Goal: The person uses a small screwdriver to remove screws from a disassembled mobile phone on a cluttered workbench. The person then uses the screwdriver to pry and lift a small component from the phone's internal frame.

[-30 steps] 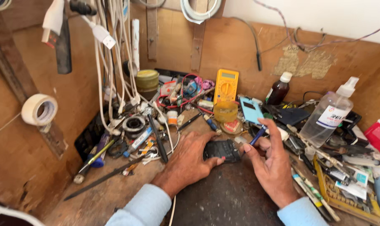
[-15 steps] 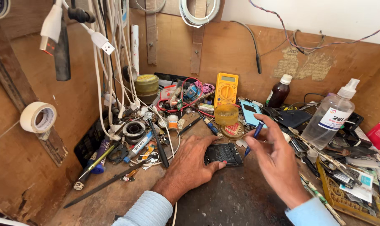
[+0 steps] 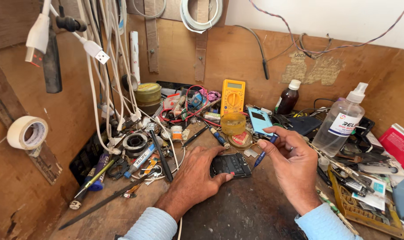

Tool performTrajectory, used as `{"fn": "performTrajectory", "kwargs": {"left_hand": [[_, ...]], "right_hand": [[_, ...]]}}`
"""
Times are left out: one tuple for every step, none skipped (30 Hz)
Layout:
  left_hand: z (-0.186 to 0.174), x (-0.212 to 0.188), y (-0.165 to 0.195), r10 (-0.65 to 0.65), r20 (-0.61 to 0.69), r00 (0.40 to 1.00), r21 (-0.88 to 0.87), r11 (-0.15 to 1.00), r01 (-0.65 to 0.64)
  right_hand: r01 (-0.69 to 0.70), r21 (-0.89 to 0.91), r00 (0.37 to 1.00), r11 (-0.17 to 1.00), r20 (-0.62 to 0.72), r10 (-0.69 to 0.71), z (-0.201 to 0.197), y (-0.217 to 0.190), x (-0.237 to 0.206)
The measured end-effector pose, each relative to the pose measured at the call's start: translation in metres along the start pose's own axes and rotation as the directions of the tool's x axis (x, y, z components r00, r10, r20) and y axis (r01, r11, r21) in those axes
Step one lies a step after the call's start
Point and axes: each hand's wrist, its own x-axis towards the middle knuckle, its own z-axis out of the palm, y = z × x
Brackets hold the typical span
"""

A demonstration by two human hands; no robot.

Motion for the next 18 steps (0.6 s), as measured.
{"fn": "performTrajectory", "kwargs": {"left_hand": [[0.0,0.0,0.0,-0.001,-0.002,1.0,0.009,1.0,0.001],[0.001,-0.001,0.0,-0.019,0.003,1.0,0.006,1.0,0.019],[0.001,0.0,0.0,-0.035,0.006,0.999,0.005,0.999,0.035],[0.0,0.0,0.001,-0.05,0.009,0.999,0.004,0.999,0.05],[0.0,0.0,0.001,-0.042,0.006,0.999,0.004,0.999,0.042],[-0.001,0.0,0.001,-0.033,0.004,0.999,0.003,0.999,0.033],[-0.001,0.0,0.002,-0.024,0.003,1.0,0.002,1.0,0.024],[-0.001,0.0,0.003,-0.022,0.004,1.0,-0.003,1.0,0.022],[-0.002,0.0,0.003,-0.021,0.005,1.0,-0.006,1.0,0.021],[-0.002,0.0,0.004,-0.022,0.005,1.0,-0.01,1.0,0.022],[-0.003,0.001,0.004,-0.049,0.021,0.999,0.0,0.999,0.049],[-0.003,0.001,0.005,-0.076,0.038,0.996,0.009,0.997,0.075],[-0.003,0.001,0.005,-0.101,0.053,0.993,0.018,0.995,0.1],[-0.003,0.002,0.005,-0.08,0.041,0.996,0.017,0.997,0.079],[-0.003,0.002,0.005,-0.063,0.029,0.998,0.016,0.998,0.062],[-0.003,0.001,0.005,-0.048,0.019,0.999,0.014,0.999,0.048],[-0.003,0.0,0.005,-0.039,0.015,0.999,0.009,0.999,0.039],[-0.002,0.001,0.004,-0.028,0.01,1.0,0.003,1.0,0.028]], "right_hand": [[0.031,0.033,0.999,0.999,-0.022,-0.03,-0.001,0.001,0.001],[-0.001,0.083,1.0,0.997,0.005,0.0,-0.002,0.001,0.0],[-0.03,0.131,0.999,0.991,0.033,0.026,-0.003,0.001,0.0],[-0.06,0.179,0.997,0.982,0.062,0.05,-0.005,0.0,0.0],[-0.057,0.16,0.996,0.986,0.081,0.045,-0.005,-0.001,-0.001],[-0.055,0.139,0.994,0.989,0.099,0.041,-0.005,-0.003,-0.002],[-0.053,0.118,0.992,0.992,0.117,0.039,-0.005,-0.005,-0.003],[-0.043,0.084,0.997,0.996,0.07,0.038,-0.004,-0.006,-0.002],[-0.037,0.05,0.999,0.998,0.022,0.036,-0.003,-0.007,0.0],[-0.032,0.016,0.999,0.999,-0.024,0.033,-0.002,-0.008,0.001],[-0.04,0.049,0.999,0.998,-0.009,0.041,-0.002,-0.009,0.001],[-0.049,0.081,0.999,0.996,0.006,0.048,-0.003,-0.01,0.001],[-0.056,0.112,0.998,0.992,0.02,0.055,-0.003,-0.011,0.001],[-0.075,0.111,0.996,0.991,0.047,0.07,-0.004,-0.011,0.001],[-0.096,0.111,0.993,0.989,0.077,0.088,-0.004,-0.012,0.001],[-0.121,0.109,0.988,0.987,0.107,0.109,-0.005,-0.012,0.0],[-0.093,0.042,0.993,0.995,0.079,0.089,-0.003,-0.012,-0.001],[-0.064,-0.027,0.997,0.998,0.051,0.065,0.0,-0.013,-0.002]]}}
